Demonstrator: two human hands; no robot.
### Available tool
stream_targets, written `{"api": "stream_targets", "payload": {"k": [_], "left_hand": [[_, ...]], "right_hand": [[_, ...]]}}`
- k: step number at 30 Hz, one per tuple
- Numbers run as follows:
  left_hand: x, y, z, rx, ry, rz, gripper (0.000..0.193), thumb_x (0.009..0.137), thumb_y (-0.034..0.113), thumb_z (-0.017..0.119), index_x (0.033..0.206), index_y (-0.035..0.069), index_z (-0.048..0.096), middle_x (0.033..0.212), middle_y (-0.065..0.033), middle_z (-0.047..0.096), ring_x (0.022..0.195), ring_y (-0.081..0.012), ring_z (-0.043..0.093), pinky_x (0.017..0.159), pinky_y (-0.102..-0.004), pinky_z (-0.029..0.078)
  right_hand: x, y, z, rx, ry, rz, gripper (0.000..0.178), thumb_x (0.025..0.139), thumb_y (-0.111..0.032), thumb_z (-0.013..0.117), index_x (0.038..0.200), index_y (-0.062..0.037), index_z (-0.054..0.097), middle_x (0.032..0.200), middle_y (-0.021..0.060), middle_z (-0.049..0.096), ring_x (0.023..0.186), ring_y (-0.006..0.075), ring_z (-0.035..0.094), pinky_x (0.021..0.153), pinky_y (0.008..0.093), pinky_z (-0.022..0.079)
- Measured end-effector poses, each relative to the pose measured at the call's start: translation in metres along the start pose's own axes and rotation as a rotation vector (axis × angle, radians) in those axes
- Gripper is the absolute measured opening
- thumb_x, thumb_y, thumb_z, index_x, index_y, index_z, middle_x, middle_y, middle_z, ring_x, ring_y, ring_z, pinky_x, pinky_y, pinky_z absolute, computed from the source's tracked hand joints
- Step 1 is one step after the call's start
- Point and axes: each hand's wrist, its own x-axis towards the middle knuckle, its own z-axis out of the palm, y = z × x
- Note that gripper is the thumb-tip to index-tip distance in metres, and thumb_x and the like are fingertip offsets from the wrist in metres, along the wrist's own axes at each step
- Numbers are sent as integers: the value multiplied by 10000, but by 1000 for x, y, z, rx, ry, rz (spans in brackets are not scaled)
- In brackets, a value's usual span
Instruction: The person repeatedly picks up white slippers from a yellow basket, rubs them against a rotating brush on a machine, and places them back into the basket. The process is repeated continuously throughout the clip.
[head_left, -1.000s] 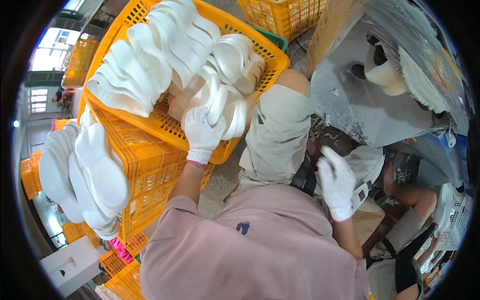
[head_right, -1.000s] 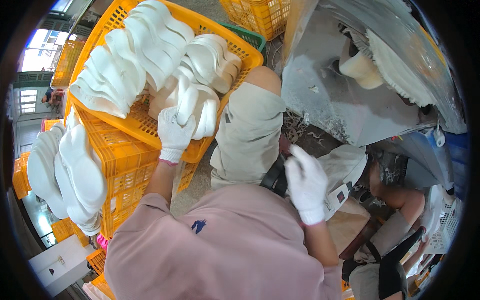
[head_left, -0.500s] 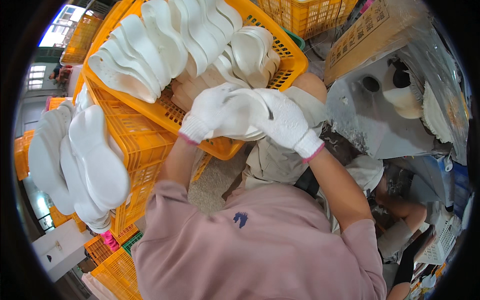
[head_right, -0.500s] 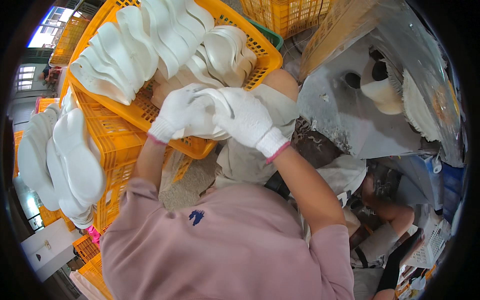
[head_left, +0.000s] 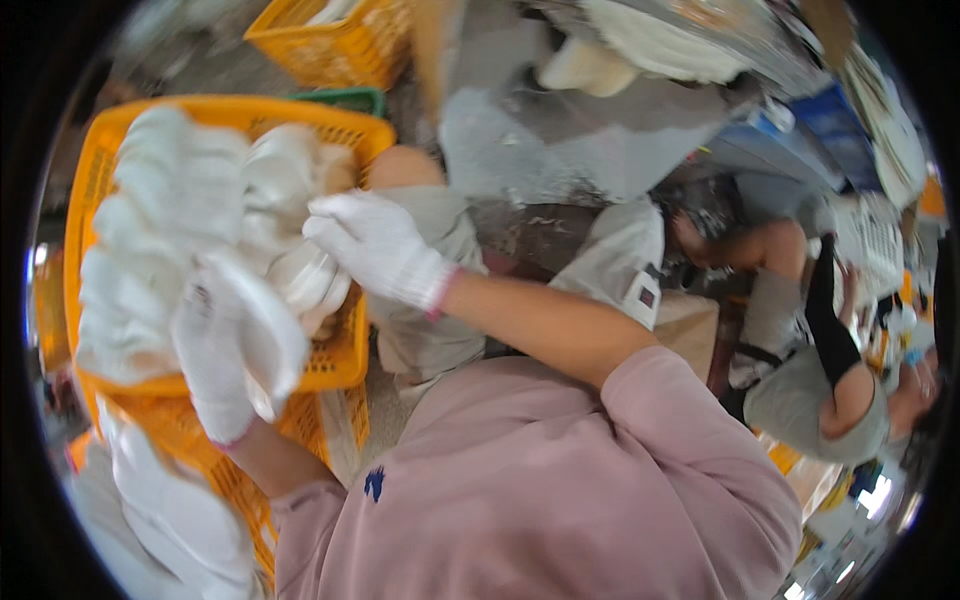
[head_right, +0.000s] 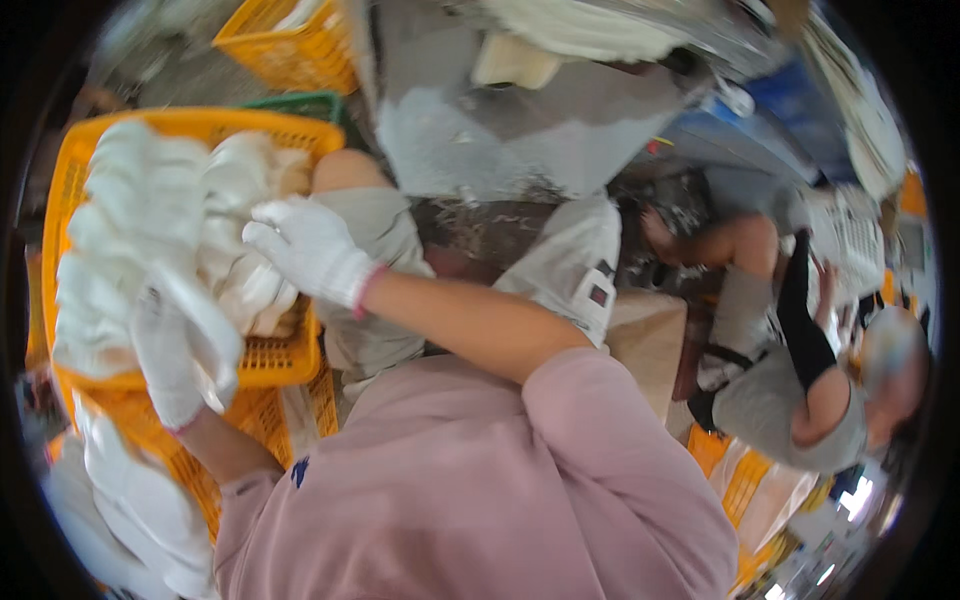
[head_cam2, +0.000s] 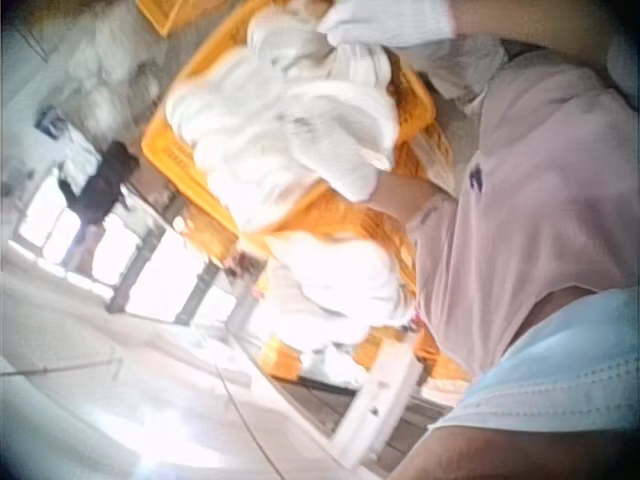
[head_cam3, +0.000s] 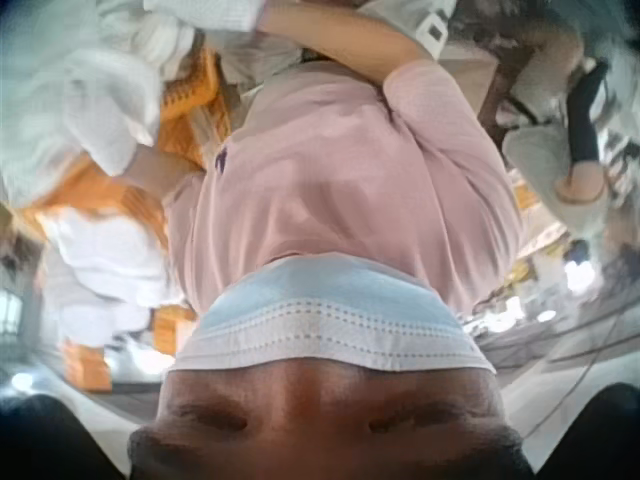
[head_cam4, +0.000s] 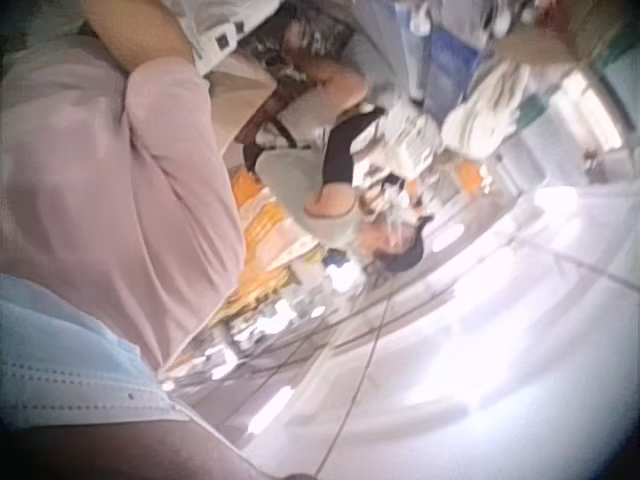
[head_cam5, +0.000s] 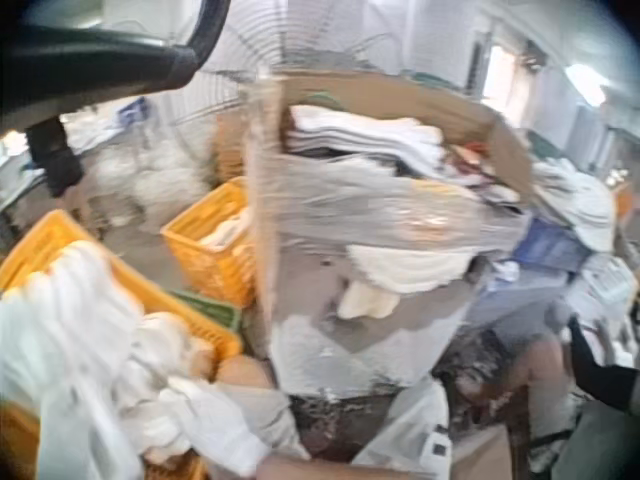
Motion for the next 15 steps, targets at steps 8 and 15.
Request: {"api": "stream_targets", "payload": {"k": [8, 15], "left_hand": [[85, 284, 101, -616, 70, 670, 614, 882, 387, 791, 1360, 43, 619, 1270, -196, 657, 1122, -376, 661, 987, -438, 543], [151, 394, 167, -2196, -758, -273, 414, 1004, 213, 729, 1349, 10, 622, 1227, -142, 710, 1097, -276, 700, 965, -414, 575]], "right_hand": [[-200, -37, -224, 543, 542, 789, 310, 998, -70, 625, 1270, 57, 701, 1173, 121, 768, 1001, 179, 748, 891, 313, 586], [-219, -29, -229, -4, 871, 726, 410, 995, -147, 646, 1350, 55, 616, 1171, 211, 740, 1089, 353, 723, 952, 417, 556]]}}
